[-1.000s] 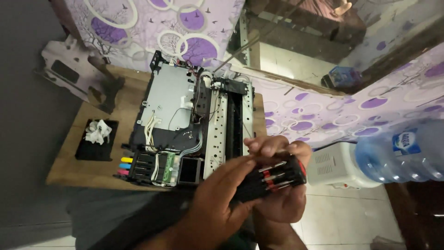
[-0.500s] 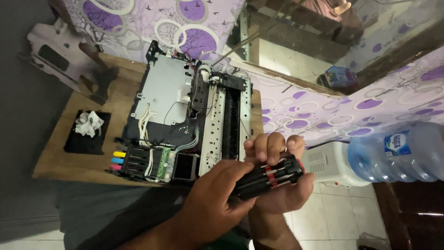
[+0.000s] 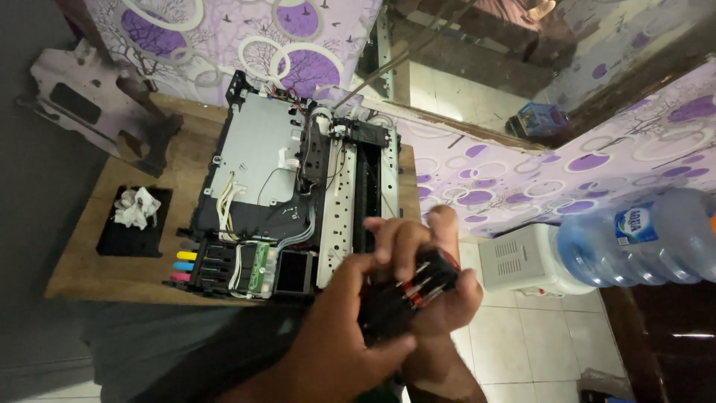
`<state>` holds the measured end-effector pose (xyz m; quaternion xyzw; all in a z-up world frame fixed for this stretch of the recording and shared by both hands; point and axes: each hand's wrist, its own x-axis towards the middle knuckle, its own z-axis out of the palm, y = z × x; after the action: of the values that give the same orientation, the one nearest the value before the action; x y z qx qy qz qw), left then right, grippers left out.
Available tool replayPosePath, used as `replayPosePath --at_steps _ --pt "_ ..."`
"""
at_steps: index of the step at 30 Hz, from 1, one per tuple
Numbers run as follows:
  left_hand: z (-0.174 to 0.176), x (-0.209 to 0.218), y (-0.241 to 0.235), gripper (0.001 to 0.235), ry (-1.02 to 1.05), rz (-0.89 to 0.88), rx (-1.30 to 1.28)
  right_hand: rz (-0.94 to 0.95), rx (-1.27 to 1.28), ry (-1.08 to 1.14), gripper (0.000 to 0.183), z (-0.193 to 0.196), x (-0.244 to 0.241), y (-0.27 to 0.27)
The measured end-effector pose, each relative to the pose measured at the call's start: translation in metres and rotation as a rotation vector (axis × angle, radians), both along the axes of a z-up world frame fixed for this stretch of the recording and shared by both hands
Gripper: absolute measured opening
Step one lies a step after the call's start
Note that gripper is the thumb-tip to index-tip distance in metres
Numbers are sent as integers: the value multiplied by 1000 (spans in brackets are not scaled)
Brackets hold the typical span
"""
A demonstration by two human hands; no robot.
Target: The person uses a screwdriver to remove screws from the internal frame of a disassembled printer. They then use their hands to detach and remove a metal component from the printer's chassis.
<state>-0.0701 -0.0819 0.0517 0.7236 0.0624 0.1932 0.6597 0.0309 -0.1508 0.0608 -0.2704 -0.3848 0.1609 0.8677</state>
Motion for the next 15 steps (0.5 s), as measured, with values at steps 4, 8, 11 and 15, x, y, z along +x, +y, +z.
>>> replayPosePath --at_steps 4,8,11,15 --pt "21 -2 17 72 -104 -209 -118 98 -96 -57 49 -2 7 -3" --pt "-14 7 15 42 -29 163 62 -312 -389 -243 51 0 7 -6" --pt "-19 9 25 42 -96 350 195 -746 -486 -555 34 4 -5 -11" --pt "-21 9 35 74 111 357 -69 -800 -765 -808 29 9 -24 -11"
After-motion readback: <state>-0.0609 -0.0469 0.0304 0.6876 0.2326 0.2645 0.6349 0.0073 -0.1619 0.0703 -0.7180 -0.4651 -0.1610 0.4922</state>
